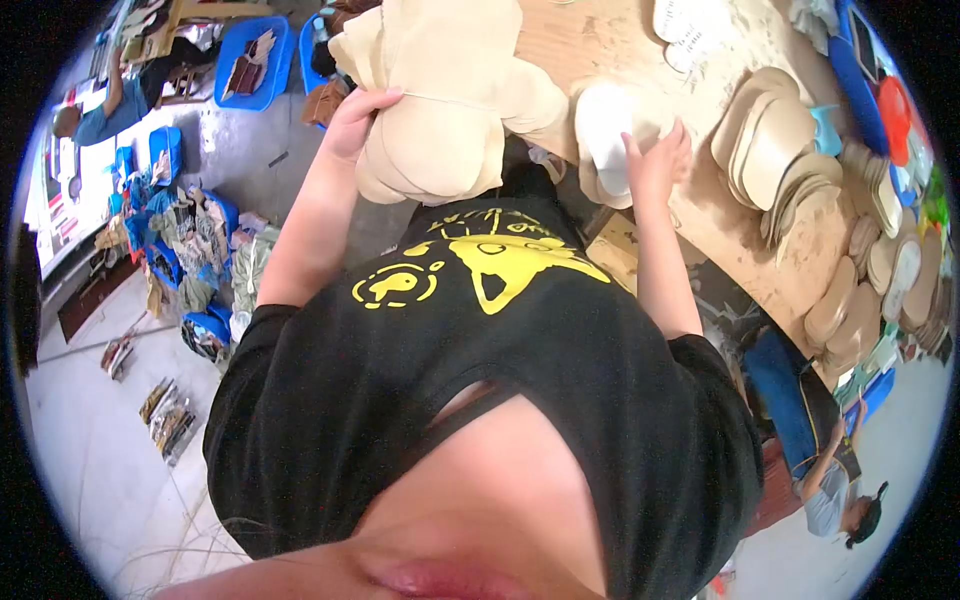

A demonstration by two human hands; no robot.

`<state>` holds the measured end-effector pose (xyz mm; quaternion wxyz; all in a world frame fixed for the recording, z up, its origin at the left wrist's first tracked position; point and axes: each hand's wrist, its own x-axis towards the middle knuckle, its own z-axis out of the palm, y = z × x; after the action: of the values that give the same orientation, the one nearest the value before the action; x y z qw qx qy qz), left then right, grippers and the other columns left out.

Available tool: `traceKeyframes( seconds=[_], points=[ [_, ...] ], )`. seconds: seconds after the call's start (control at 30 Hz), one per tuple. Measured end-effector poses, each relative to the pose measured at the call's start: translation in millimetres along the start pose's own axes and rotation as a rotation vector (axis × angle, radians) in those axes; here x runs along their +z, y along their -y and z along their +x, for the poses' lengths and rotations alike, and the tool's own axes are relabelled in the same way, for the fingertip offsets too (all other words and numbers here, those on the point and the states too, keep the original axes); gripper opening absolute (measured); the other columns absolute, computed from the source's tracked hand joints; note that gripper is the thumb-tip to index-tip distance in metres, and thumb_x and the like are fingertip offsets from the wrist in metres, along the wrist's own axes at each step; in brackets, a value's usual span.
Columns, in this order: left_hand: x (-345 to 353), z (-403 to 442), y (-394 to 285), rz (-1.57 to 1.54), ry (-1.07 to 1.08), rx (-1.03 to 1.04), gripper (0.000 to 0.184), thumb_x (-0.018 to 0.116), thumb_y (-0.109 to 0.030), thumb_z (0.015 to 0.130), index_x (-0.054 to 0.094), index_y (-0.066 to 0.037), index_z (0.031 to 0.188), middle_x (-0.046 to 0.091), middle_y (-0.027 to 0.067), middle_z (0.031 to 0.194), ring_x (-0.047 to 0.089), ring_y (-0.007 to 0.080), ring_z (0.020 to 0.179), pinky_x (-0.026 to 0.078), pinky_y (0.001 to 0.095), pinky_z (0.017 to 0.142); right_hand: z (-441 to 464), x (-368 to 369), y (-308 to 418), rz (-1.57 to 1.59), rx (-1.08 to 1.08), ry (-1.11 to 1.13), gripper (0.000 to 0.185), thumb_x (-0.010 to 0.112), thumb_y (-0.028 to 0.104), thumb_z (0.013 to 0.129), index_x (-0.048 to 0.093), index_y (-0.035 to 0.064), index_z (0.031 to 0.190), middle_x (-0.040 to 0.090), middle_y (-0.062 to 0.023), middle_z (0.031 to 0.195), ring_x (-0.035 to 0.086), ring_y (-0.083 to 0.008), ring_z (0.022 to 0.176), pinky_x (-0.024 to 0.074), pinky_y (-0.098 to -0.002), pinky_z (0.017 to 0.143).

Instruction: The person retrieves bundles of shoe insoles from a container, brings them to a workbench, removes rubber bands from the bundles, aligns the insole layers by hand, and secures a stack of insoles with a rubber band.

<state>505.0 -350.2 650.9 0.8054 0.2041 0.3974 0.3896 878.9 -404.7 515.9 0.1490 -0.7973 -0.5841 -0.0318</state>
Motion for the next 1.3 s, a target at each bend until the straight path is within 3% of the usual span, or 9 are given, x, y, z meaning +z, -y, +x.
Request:
traceKeyframes(
  seconds=[0.13,0.2,0.43,0.5,0.73,0.9,1.0,1.1,1.3],
  points=[
    [25.3,35.1,16.4,0.145,0.047,-0.114,0.037,0.06,-0.005,0.086,0.056,0.008,0.12,0.067,0.0157,0.109,0.068,0.0226,0.096,0.055,0.033,0.085,37.4,-56.3,49.1,1.077,0.146,0.461,0.046,0.071,0.025,0.085,0.055,0.0056,0.124,0.055,-0.0097,0.123,0.055,-0.0202,0.104,0.0446,-0.0353,0.089],
    [36.9,47.6,30.8,0.123,0.063,-0.13,0.036,0.061,-0.004,0.086,0.056,0.01,0.119,0.066,0.0168,0.111,0.068,0.0235,0.096,0.056,0.0337,0.085,36.6,-79.3,86.1,1.146,0.041,0.447,0.045,0.074,0.026,0.082,0.057,0.0107,0.121,0.052,-0.0073,0.117,0.052,-0.0179,0.1,0.044,-0.0316,0.085],
    [46.1,86.2,60.0,-0.212,0.09,-0.339,0.045,0.058,-0.007,0.088,0.049,0.002,0.13,0.059,0.0152,0.126,0.056,0.0271,0.117,0.04,0.0444,0.105,58.3,-74.6,102.9,1.104,-0.068,0.249,0.03,0.072,0.013,0.079,0.058,0.0094,0.105,0.046,-0.0103,0.134,0.042,-0.0282,0.125,0.0404,-0.0361,0.095],
    [48.2,98.0,59.6,-0.191,0.147,-0.265,0.045,0.059,-0.008,0.088,0.048,-0.001,0.131,0.056,0.013,0.129,0.051,0.0269,0.122,0.037,0.0456,0.107,76.2,-79.3,112.4,1.031,-0.212,0.232,0.012,0.064,0.003,0.077,0.059,0.0078,0.088,0.05,-0.0068,0.133,0.04,-0.0303,0.126,0.0337,-0.0394,0.101],
    [31.0,161.6,37.5,-0.467,0.218,-0.098,0.045,0.059,-0.017,0.092,0.046,-0.004,0.133,0.054,0.0105,0.13,0.046,0.0254,0.126,0.03,0.0434,0.11,158.3,-77.8,164.1,0.656,-0.532,0.168,0.02,0.06,0.001,0.076,0.07,0.011,0.091,0.049,-0.0017,0.138,0.035,-0.0283,0.133,0.0221,-0.0445,0.108],
    [8.8,266.9,53.8,-0.492,0.093,0.011,0.046,0.052,-0.024,0.098,0.039,-0.007,0.139,0.048,0.0088,0.138,0.042,0.0264,0.129,0.028,0.0447,0.113,216.3,33.4,148.8,0.375,-0.092,0.104,0.058,0.065,0.028,0.087,0.045,0.0134,0.139,0.044,-0.0133,0.142,0.041,-0.0327,0.13,0.0338,-0.0473,0.105],
    [-11.9,305.5,83.9,-0.476,-0.099,-0.016,0.046,0.046,-0.025,0.101,0.034,-0.006,0.141,0.042,0.0093,0.143,0.039,0.0263,0.132,0.026,0.0449,0.114,214.5,76.2,101.8,0.554,0.09,0.001,0.042,0.063,0.019,0.087,0.057,0.0072,0.126,0.05,-0.0128,0.134,0.047,-0.0336,0.123,0.0345,-0.0462,0.104],
    [-14.6,302.8,95.4,-0.379,-0.21,-0.035,0.048,0.046,-0.024,0.101,0.03,-0.006,0.143,0.039,0.0105,0.144,0.036,0.0248,0.133,0.023,0.0441,0.116,184.4,102.7,71.1,0.562,0.254,0.356,0.056,0.068,0.027,0.086,0.05,-0.0004,0.131,0.051,-0.017,0.129,0.056,-0.0313,0.114,0.0452,-0.0414,0.095],
    [-22.1,267.7,71.2,0.102,-0.182,-0.18,0.035,0.057,-0.018,0.097,0.053,0.0,0.126,0.056,0.015,0.126,0.057,0.0207,0.112,0.045,0.0364,0.1,162.5,123.2,79.3,0.738,0.28,0.383,0.06,0.077,0.021,0.079,0.052,0.001,0.129,0.051,-0.0136,0.119,0.055,-0.0242,0.107,0.0483,-0.0338,0.09]
  ],
)
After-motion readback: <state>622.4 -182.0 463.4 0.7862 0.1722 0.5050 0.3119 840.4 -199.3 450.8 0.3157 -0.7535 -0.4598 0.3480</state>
